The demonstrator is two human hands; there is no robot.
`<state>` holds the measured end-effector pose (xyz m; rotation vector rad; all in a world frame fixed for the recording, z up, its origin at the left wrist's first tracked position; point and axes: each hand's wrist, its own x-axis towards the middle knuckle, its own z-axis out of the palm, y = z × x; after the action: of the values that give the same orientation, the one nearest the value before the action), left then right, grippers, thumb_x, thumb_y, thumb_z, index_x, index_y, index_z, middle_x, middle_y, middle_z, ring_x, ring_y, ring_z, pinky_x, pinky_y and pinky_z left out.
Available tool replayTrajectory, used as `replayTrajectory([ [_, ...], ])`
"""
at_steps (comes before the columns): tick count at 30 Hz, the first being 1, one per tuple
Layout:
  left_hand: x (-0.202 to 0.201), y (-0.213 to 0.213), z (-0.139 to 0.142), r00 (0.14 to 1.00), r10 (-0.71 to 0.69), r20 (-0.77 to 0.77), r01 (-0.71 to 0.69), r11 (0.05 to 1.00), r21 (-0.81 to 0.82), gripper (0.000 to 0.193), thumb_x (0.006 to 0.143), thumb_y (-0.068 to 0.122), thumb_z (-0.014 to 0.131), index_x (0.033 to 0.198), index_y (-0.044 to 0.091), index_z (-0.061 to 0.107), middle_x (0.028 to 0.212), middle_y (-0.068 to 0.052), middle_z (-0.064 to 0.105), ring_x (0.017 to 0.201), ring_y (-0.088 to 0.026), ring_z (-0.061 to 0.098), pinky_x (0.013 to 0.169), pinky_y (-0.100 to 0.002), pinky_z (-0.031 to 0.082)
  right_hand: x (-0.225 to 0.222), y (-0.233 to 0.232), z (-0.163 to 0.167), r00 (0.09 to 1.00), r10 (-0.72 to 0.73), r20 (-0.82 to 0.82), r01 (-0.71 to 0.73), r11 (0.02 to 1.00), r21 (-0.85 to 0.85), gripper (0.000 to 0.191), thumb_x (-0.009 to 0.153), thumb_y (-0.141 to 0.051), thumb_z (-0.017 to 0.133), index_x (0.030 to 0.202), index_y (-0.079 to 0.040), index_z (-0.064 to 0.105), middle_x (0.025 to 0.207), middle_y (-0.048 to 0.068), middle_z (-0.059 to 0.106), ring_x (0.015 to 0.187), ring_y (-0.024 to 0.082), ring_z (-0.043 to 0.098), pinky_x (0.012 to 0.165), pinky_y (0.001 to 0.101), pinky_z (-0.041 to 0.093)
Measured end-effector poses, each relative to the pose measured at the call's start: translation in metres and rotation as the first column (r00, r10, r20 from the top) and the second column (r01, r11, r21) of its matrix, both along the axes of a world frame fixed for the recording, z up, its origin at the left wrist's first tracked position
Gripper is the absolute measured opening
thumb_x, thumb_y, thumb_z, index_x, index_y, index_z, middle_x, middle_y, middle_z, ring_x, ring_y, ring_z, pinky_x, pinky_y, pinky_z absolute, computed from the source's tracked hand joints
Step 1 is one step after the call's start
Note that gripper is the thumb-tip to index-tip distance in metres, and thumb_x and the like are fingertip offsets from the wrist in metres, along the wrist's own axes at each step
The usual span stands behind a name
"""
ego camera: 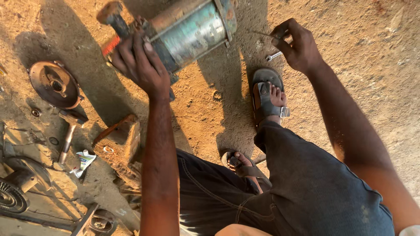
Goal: The person works on a cylindrical electric motor on the ground, using a wrench to loosen and tighten bolts on the motor housing. They reposition the motor, handle the attached power cord, and continue adjusting the bolts with the wrench.
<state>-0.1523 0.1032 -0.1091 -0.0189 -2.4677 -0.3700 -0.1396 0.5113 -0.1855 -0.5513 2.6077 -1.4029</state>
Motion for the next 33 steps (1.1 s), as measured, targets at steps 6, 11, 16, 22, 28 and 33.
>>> replayTrajectory([
  [6, 0.036, 0.021, 0.007, 1.000, 0.010, -0.001, -0.010, 0.998, -0.055, 0.038, 0.115, 0.030, 0.045, 0.129, 0.002, 0.067, 0.129, -0.011, 0.063, 0.133, -0.032, 0.041, 0.111, -0.053, 0.040, -0.010, 0.003, 0.010, 0.975, -0.084, -0.204, 0.072, 0.995, -0.068, 0.013, 0.118, -0.001, 0.056, 0.122, 0.002, 0.045, 0.115, 0.023, 0.068, 0.111, 0.035, 0.075, 0.087, 0.0419, 0.068],
  [11, 0.066, 0.029, 0.009, 0.999, 0.002, 0.047, 0.002, 0.997, -0.077, 0.036, 0.115, 0.028, 0.049, 0.133, 0.000, 0.065, 0.138, -0.014, 0.057, 0.136, -0.036, 0.038, 0.114, -0.055, 0.038, -0.014, 0.000, 0.006, 0.972, -0.144, -0.183, 0.102, 0.970, -0.222, 0.014, 0.127, -0.004, 0.051, 0.124, -0.001, 0.037, 0.104, 0.014, 0.063, 0.096, 0.026, 0.073, 0.084, 0.0360, 0.065],
  [16, 0.074, 0.019, 0.004, 0.989, 0.004, 0.150, 0.007, 0.997, -0.075, 0.040, 0.117, 0.030, 0.049, 0.138, 0.000, 0.064, 0.145, -0.015, 0.053, 0.139, -0.038, 0.036, 0.116, -0.057, 0.038, -0.015, -0.024, 0.004, 0.978, -0.205, -0.037, 0.181, 0.926, -0.332, 0.009, 0.129, -0.005, 0.049, 0.125, 0.000, 0.043, 0.089, 0.016, 0.041, 0.072, 0.024, 0.039, 0.064, 0.0374, 0.039],
  [22, 0.072, 0.024, -0.004, 0.995, 0.060, 0.084, -0.052, 0.994, -0.096, 0.043, 0.117, 0.036, 0.043, 0.138, 0.005, 0.064, 0.141, -0.011, 0.051, 0.140, -0.034, 0.032, 0.118, -0.056, 0.039, -0.040, -0.045, 0.030, 0.979, -0.161, -0.128, 0.158, 0.987, -0.027, 0.022, 0.119, -0.025, 0.053, 0.116, -0.003, 0.049, 0.066, 0.004, 0.049, 0.052, 0.014, 0.039, 0.047, 0.0362, 0.038],
  [28, 0.084, 0.038, 0.005, 0.983, 0.046, 0.180, -0.049, 0.999, 0.009, 0.047, 0.117, 0.036, 0.044, 0.143, 0.001, 0.059, 0.148, -0.015, 0.047, 0.144, -0.036, 0.026, 0.121, -0.058, 0.030, -0.051, -0.065, 0.050, 0.987, -0.113, -0.118, 0.120, 0.991, 0.055, 0.037, 0.113, -0.033, 0.061, 0.122, 0.002, 0.065, 0.092, 0.015, 0.073, 0.067, 0.019, 0.067, 0.059, 0.0363, 0.058],
  [33, 0.100, 0.048, 0.017, 0.975, 0.030, 0.220, -0.029, 1.000, -0.008, 0.050, 0.115, 0.036, 0.051, 0.147, -0.002, 0.052, 0.153, -0.016, 0.040, 0.147, -0.038, 0.020, 0.123, -0.060, 0.027, -0.058, -0.084, 0.059, 0.998, -0.051, -0.026, 0.054, 0.991, 0.121, 0.052, 0.109, -0.035, 0.059, 0.139, 0.006, 0.057, 0.093, 0.020, 0.076, 0.074, 0.026, 0.075, 0.065, 0.0430, 0.062],
])
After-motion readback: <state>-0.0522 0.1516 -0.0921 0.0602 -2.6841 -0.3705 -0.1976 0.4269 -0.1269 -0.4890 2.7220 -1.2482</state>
